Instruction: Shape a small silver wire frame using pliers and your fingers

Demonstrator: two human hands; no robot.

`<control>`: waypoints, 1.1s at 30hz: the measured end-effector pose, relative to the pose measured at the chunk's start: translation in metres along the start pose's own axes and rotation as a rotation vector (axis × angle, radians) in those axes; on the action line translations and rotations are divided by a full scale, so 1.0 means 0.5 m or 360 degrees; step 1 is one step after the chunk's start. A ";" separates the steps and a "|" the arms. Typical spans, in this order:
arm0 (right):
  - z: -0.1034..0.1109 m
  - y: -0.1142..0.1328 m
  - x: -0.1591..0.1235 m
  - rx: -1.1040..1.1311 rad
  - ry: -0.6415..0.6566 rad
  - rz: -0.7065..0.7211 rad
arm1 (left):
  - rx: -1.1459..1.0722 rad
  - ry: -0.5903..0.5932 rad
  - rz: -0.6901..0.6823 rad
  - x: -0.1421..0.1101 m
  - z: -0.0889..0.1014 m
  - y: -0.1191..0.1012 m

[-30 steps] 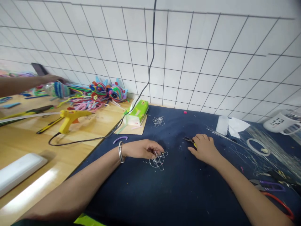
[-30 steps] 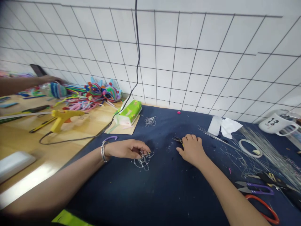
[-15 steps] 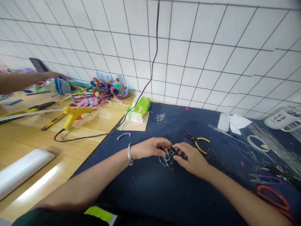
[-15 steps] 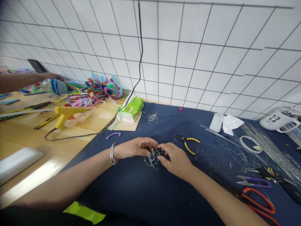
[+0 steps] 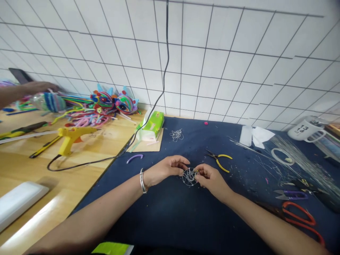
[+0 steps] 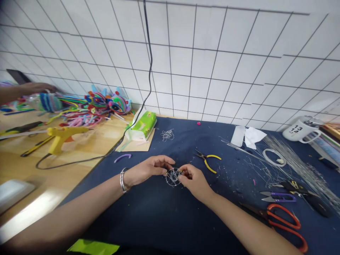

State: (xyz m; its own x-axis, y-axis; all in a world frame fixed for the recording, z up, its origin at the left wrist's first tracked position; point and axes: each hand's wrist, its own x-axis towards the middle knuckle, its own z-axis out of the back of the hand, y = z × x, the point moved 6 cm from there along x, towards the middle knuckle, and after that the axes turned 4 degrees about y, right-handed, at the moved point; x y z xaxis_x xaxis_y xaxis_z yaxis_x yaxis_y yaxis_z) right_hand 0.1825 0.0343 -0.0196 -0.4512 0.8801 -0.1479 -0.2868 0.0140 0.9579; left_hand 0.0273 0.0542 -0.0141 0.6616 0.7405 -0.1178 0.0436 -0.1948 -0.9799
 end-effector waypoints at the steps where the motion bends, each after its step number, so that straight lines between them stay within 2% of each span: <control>1: 0.002 -0.001 -0.002 0.0022 -0.0020 -0.0003 | 0.0059 -0.0020 -0.0019 0.000 0.001 -0.002; 5: 0.002 -0.006 -0.007 0.0102 -0.0047 0.0016 | 0.0488 -0.0232 -0.0167 -0.006 0.006 -0.017; 8: -0.002 -0.007 -0.009 0.0114 -0.0034 0.0062 | 0.0730 -0.0326 -0.0132 -0.010 -0.003 -0.017; 11: -0.004 -0.009 -0.012 0.0097 -0.0029 0.0105 | 0.0819 -0.0309 -0.0023 -0.011 -0.023 -0.006; 15: -0.007 -0.013 -0.015 0.0085 -0.0040 0.0137 | 0.0966 -0.0410 -0.0065 -0.009 -0.039 -0.006; 21: -0.016 -0.020 -0.016 0.0017 -0.0044 0.0106 | 0.0972 -0.0472 -0.0106 -0.005 -0.040 0.003; 28: -0.018 0.019 -0.029 0.0006 -0.0086 0.0254 | 0.1030 -0.0460 -0.0161 -0.007 -0.054 -0.011; 33: -0.034 0.029 -0.029 0.0218 -0.0074 0.0266 | 0.1330 -0.0706 -0.0244 -0.026 -0.057 -0.038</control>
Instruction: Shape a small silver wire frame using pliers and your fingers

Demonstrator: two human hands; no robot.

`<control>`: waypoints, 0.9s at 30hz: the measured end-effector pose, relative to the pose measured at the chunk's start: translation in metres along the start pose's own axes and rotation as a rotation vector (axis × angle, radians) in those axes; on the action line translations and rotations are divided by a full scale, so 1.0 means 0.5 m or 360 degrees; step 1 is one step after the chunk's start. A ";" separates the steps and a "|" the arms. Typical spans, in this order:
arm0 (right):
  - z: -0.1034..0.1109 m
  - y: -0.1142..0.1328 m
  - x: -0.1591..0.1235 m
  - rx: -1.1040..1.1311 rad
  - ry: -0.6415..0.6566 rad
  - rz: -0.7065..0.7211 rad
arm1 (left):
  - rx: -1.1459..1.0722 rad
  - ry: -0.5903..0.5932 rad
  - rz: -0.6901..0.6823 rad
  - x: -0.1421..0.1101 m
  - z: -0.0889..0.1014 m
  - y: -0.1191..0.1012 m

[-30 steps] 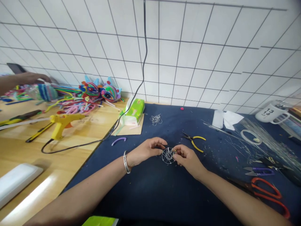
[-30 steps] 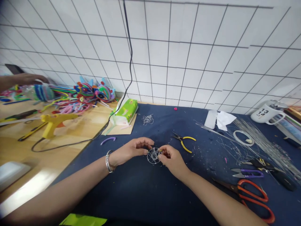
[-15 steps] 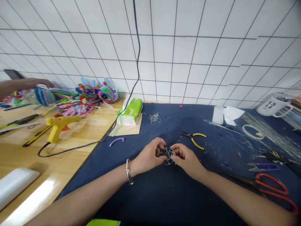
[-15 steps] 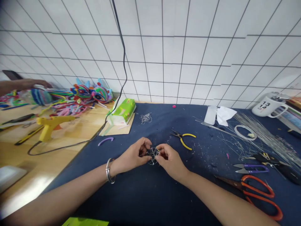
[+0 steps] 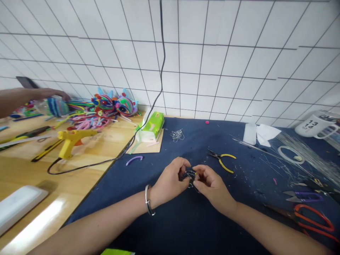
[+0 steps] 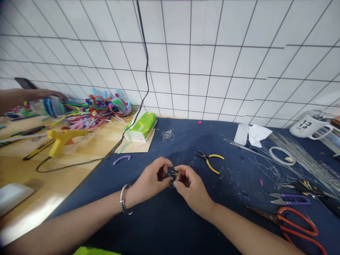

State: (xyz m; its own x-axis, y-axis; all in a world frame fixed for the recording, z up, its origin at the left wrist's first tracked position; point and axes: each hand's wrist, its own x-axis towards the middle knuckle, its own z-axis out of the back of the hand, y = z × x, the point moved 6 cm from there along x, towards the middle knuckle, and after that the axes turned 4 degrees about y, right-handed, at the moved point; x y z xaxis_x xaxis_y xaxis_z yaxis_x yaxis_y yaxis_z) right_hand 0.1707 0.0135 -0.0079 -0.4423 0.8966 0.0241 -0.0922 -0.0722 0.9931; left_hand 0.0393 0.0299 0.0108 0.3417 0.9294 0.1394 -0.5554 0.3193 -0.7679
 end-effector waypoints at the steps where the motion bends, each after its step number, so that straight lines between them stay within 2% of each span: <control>1: -0.006 0.000 -0.001 0.0016 0.0001 -0.0007 | 0.0063 -0.0046 -0.0033 -0.002 0.004 -0.005; 4: -0.019 0.000 -0.003 -0.0048 0.0012 -0.0033 | 0.0142 -0.0120 -0.0150 -0.004 0.009 -0.019; 6: -0.018 -0.006 -0.003 -0.0019 0.0005 -0.0089 | 0.0118 -0.0098 -0.0197 -0.003 0.006 -0.022; 12: 0.013 -0.019 0.003 0.0121 -0.0101 -0.0140 | -0.0056 0.0072 -0.0043 0.000 0.004 -0.006; 16: 0.022 -0.016 0.004 0.0118 -0.0100 -0.0143 | -0.0190 0.0156 -0.0087 0.002 0.015 -0.008; 23: 0.027 -0.016 0.006 0.0057 -0.0080 -0.0189 | 0.0203 0.0316 -0.0385 0.003 0.013 -0.019; 27: 0.025 -0.016 0.007 0.0048 -0.0048 -0.0155 | 0.0195 0.0345 -0.0419 0.001 0.006 -0.022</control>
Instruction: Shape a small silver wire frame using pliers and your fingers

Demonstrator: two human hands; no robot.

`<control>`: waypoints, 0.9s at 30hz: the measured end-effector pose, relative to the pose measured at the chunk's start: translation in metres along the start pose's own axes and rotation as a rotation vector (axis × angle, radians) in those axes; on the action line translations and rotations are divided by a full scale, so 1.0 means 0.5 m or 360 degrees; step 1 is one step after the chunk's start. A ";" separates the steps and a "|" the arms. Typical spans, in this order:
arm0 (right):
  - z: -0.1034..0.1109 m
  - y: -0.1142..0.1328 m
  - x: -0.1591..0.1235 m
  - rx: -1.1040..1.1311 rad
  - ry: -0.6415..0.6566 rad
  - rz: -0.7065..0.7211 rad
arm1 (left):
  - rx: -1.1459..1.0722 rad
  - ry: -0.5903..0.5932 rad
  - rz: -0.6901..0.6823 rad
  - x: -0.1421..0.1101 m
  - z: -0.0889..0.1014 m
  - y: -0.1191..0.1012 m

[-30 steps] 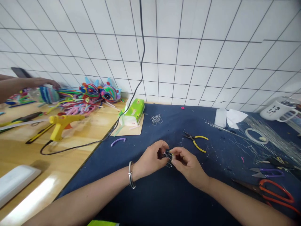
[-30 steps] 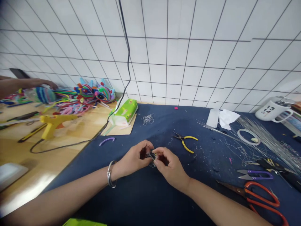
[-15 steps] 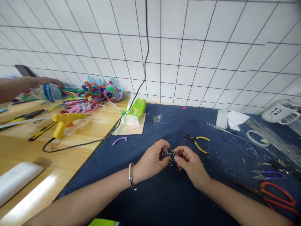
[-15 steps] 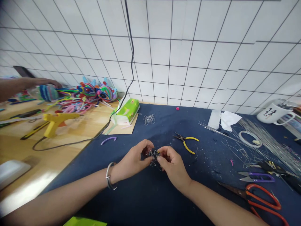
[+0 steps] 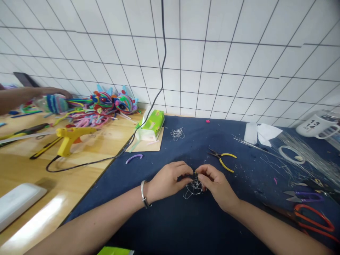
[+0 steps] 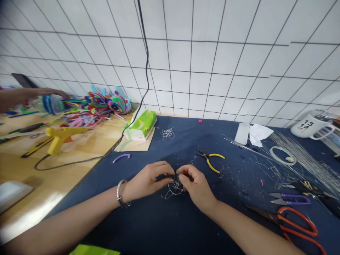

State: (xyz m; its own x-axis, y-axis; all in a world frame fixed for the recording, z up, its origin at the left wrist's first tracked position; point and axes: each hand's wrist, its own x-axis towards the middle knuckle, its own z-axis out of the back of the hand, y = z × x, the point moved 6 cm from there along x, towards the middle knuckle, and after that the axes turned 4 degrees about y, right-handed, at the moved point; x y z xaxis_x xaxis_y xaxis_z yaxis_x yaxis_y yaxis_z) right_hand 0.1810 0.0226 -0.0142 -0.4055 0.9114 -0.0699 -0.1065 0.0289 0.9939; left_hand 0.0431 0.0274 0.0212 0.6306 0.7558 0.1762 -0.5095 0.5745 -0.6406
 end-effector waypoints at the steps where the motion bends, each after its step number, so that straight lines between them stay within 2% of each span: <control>1: 0.000 -0.001 0.001 0.0006 -0.0004 0.0010 | -0.0025 -0.0014 0.0023 0.000 0.000 0.000; 6: 0.000 0.001 0.000 -0.0035 -0.0009 0.0024 | -0.0103 -0.0062 0.0146 -0.003 0.001 0.001; 12: -0.009 0.027 -0.014 -0.0298 0.0021 0.0092 | -0.0112 -0.0077 0.0327 -0.003 -0.007 0.015; 22: -0.026 0.030 -0.016 -0.0513 0.0032 0.0215 | -0.0086 -0.0140 0.0304 -0.005 -0.015 0.011; 27: -0.015 0.031 -0.013 -0.0486 -0.0050 0.0183 | -0.0096 -0.0185 0.0239 -0.008 -0.005 0.007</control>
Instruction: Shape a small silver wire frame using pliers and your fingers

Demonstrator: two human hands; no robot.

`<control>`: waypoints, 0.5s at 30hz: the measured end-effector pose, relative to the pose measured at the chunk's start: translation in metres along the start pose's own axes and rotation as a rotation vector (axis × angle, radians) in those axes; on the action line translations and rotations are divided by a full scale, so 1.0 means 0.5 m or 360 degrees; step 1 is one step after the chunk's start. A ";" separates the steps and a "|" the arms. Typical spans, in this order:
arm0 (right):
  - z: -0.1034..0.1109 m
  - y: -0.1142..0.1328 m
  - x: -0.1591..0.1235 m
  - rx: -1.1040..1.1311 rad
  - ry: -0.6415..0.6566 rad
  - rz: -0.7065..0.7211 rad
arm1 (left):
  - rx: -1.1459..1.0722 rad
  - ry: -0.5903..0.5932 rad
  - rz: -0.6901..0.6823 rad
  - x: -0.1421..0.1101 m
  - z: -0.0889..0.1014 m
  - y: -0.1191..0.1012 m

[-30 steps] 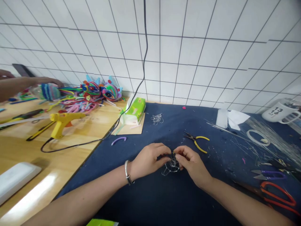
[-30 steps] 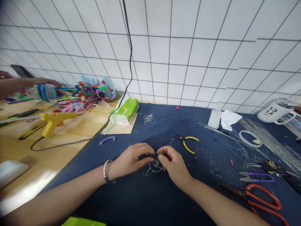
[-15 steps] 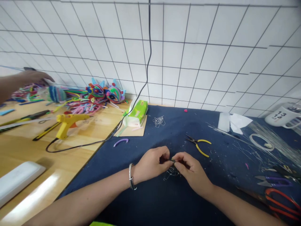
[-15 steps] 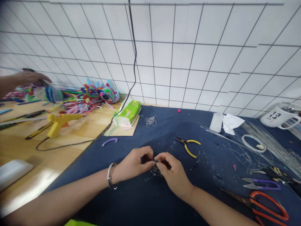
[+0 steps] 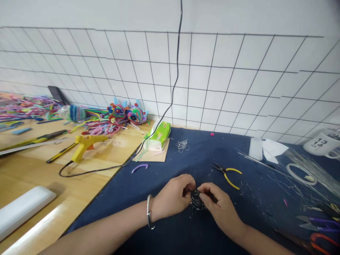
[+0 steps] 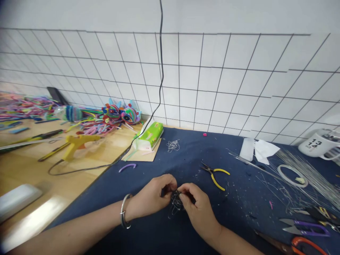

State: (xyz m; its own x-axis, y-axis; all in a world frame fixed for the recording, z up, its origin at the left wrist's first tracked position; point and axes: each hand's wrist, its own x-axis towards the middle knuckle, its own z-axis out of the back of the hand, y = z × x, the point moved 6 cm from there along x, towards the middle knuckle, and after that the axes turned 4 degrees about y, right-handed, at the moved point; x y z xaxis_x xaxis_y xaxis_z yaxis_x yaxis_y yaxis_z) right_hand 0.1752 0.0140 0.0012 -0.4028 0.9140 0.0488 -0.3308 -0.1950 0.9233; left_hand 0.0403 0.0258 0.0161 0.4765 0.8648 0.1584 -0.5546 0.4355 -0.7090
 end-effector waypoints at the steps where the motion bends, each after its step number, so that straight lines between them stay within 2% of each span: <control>1: 0.004 -0.003 0.001 0.0018 -0.0018 -0.0022 | -0.0015 -0.0011 -0.0020 0.000 0.004 -0.002; 5: 0.015 -0.021 0.008 0.0160 -0.0067 -0.0108 | -0.0213 -0.0053 -0.0069 0.002 0.023 -0.004; 10: 0.021 -0.036 0.011 0.0312 -0.0090 -0.0168 | -0.0526 -0.0016 0.0046 0.010 0.023 0.015; 15: 0.016 -0.032 0.012 0.0418 0.0059 -0.0199 | -0.0874 -0.0065 0.0190 0.012 0.015 0.035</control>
State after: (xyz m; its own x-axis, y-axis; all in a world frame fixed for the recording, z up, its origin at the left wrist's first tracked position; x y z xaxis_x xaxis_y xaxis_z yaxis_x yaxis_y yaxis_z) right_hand 0.1847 0.0256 -0.0103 -0.4052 0.9106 -0.0814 -0.1494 0.0219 0.9885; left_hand 0.0285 0.0405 0.0097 0.3995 0.9137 0.0739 -0.1612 0.1494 -0.9756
